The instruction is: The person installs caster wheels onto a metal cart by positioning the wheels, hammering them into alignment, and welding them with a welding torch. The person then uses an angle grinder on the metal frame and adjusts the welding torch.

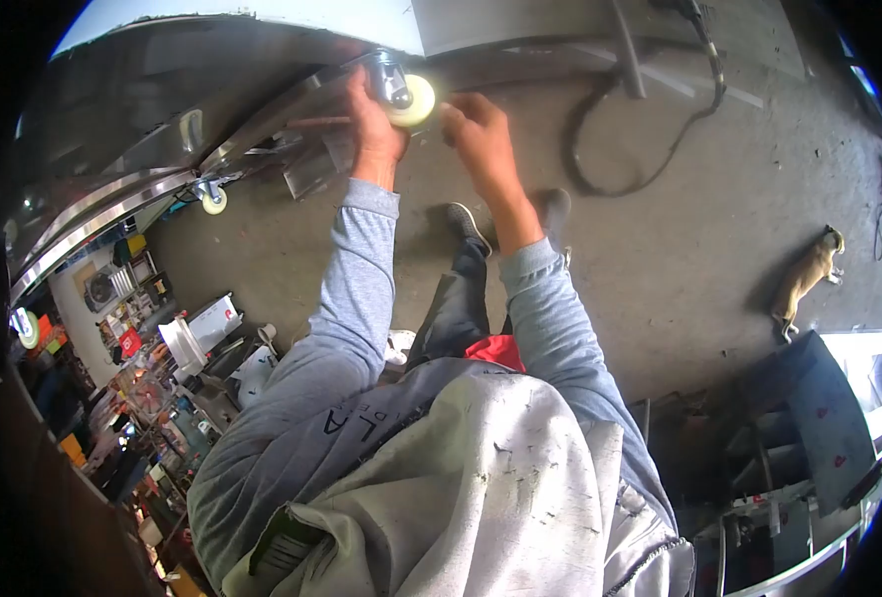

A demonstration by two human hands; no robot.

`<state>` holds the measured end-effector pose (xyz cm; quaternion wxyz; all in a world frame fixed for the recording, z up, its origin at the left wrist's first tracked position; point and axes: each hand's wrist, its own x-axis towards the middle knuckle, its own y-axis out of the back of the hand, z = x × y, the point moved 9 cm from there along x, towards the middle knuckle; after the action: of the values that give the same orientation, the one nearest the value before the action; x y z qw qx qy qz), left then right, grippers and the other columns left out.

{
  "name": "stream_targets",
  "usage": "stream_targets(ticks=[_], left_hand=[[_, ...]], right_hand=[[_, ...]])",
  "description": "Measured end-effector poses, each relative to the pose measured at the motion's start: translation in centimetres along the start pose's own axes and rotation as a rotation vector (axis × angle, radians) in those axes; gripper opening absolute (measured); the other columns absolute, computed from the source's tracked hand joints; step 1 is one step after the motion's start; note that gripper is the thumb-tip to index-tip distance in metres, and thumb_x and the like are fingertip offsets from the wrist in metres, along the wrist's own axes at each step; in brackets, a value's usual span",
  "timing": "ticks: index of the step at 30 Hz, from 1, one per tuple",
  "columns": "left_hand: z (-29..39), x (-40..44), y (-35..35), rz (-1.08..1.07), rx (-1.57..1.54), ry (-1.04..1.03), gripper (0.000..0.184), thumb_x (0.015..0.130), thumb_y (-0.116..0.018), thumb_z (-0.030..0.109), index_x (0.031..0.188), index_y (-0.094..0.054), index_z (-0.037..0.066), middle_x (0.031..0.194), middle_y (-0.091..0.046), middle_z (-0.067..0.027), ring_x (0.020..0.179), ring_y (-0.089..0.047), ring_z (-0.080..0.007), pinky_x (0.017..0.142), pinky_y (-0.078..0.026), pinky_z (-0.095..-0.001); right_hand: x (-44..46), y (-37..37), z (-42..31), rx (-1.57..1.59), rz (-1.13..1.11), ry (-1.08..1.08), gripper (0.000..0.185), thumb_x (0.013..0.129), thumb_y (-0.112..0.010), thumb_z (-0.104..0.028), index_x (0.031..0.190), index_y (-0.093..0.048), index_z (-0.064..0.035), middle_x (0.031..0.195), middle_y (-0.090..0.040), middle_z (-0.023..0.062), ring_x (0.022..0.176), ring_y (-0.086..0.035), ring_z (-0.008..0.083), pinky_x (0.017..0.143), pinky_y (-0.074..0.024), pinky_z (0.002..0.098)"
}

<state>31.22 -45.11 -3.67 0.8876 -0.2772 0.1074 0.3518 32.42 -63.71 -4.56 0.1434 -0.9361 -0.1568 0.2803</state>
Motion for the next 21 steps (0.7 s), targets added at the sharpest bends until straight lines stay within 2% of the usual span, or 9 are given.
stream_targets(ticks=[2,5,8,11,12,15,16,19,21], left_hand=[[0.4,-0.5,-0.7,-0.010,-0.030,0.016,0.049,0.100,-0.058,0.056,0.125,-0.058,0.013,0.112,-0.066,-0.0026,0.104,-0.067,-0.0195,0.095,-0.054,-0.0399],[0.6,-0.7,-0.8,-0.010,-0.024,0.017,0.048,0.102,-0.055,0.056,0.124,-0.058,0.013,0.111,-0.066,-0.0025,0.102,-0.067,-0.0184,0.093,-0.055,-0.0389],[0.5,-0.4,-0.1,0.011,0.007,0.002,0.047,0.104,-0.053,0.055,0.124,-0.058,0.013,0.111,-0.066,-0.0027,0.102,-0.067,-0.0180,0.091,-0.055,-0.0382],[1.4,-1.2,-1.0,-0.022,0.089,-0.070,0.046,0.107,-0.049,0.053,0.123,-0.059,0.012,0.111,-0.066,-0.0030,0.101,-0.067,-0.0179,0.090,-0.055,-0.0365],[2.1,-1.7,-1.7,-0.058,0.150,-0.143,0.045,0.108,-0.047,0.053,0.122,-0.060,0.011,0.111,-0.066,-0.0030,0.101,-0.067,-0.0181,0.090,-0.055,-0.0358],[2.6,-3.0,-2.9,-0.032,0.046,-0.172,0.047,0.110,-0.042,0.051,0.122,-0.061,0.008,0.111,-0.067,-0.0038,0.100,-0.068,-0.0190,0.088,-0.056,-0.0348],[2.1,-2.6,-2.5,-0.008,0.001,-0.128,0.048,0.110,-0.043,0.051,0.122,-0.061,0.008,0.111,-0.067,-0.0041,0.100,-0.068,-0.0190,0.087,-0.057,-0.0352],[2.0,-2.6,-2.8,0.037,-0.091,-0.094,0.045,0.110,-0.044,0.046,0.120,-0.061,0.006,0.110,-0.067,-0.0055,0.098,-0.068,-0.0188,0.086,-0.057,-0.0359],[1.9,-2.1,-2.4,0.045,-0.087,-0.147,0.042,0.110,-0.044,0.043,0.117,-0.063,0.005,0.106,-0.067,-0.0051,0.093,-0.067,-0.0181,0.083,-0.056,-0.0351]], right_hand=[[0.7,-0.7,0.2,0.075,-0.041,-0.070,0.036,0.101,-0.070,-0.020,0.126,-0.068,0.0048,0.101,-0.070,0.0067,0.088,-0.065,0.0134,0.080,-0.0549,0.0310],[1.8,-1.4,0.6,0.089,-0.053,-0.101,0.035,0.101,-0.069,-0.021,0.126,-0.069,0.0033,0.105,-0.071,0.0064,0.089,-0.065,0.0137,0.080,-0.0538,0.0302],[2.5,-1.0,-1.5,0.044,0.122,0.188,0.034,0.101,-0.069,-0.022,0.125,-0.070,0.0028,0.108,-0.072,0.0079,0.090,-0.065,0.0133,0.081,-0.0537,0.0298],[1.1,-1.6,-6.8,-0.237,0.102,0.402,0.034,0.101,-0.069,-0.022,0.125,-0.071,0.0022,0.111,-0.073,0.0083,0.094,-0.064,0.0113,0.086,-0.0528,0.0291],[0.8,-2.3,-7.5,-0.334,0.082,0.449,0.038,0.099,-0.071,-0.026,0.128,-0.072,-0.0020,0.114,-0.073,0.0130,0.101,-0.067,0.0180,0.093,-0.0534,0.0342],[-0.4,-4.9,-9.7,-0.702,0.006,0.592,0.043,0.096,-0.074,-0.032,0.132,-0.073,-0.0085,0.121,-0.070,0.0187,0.111,-0.067,0.0297,0.099,-0.0522,0.0411],[0.0,-5.3,-8.9,-0.721,-0.009,0.545,0.049,0.094,-0.075,-0.038,0.136,-0.071,-0.0141,0.125,-0.066,0.0230,0.119,-0.063,0.0379,0.103,-0.0506,0.0463],[0.0,-5.6,-8.3,-0.720,-0.005,0.503,0.052,0.094,-0.075,-0.040,0.139,-0.069,-0.0149,0.124,-0.067,0.0220,0.121,-0.062,0.0374,0.106,-0.0487,0.0463],[-0.1,-5.5,-8.2,-0.709,0.000,0.500,0.054,0.094,-0.076,-0.039,0.142,-0.067,-0.0144,0.124,-0.067,0.0215,0.115,-0.067,0.0350,0.099,-0.0531,0.0429]])
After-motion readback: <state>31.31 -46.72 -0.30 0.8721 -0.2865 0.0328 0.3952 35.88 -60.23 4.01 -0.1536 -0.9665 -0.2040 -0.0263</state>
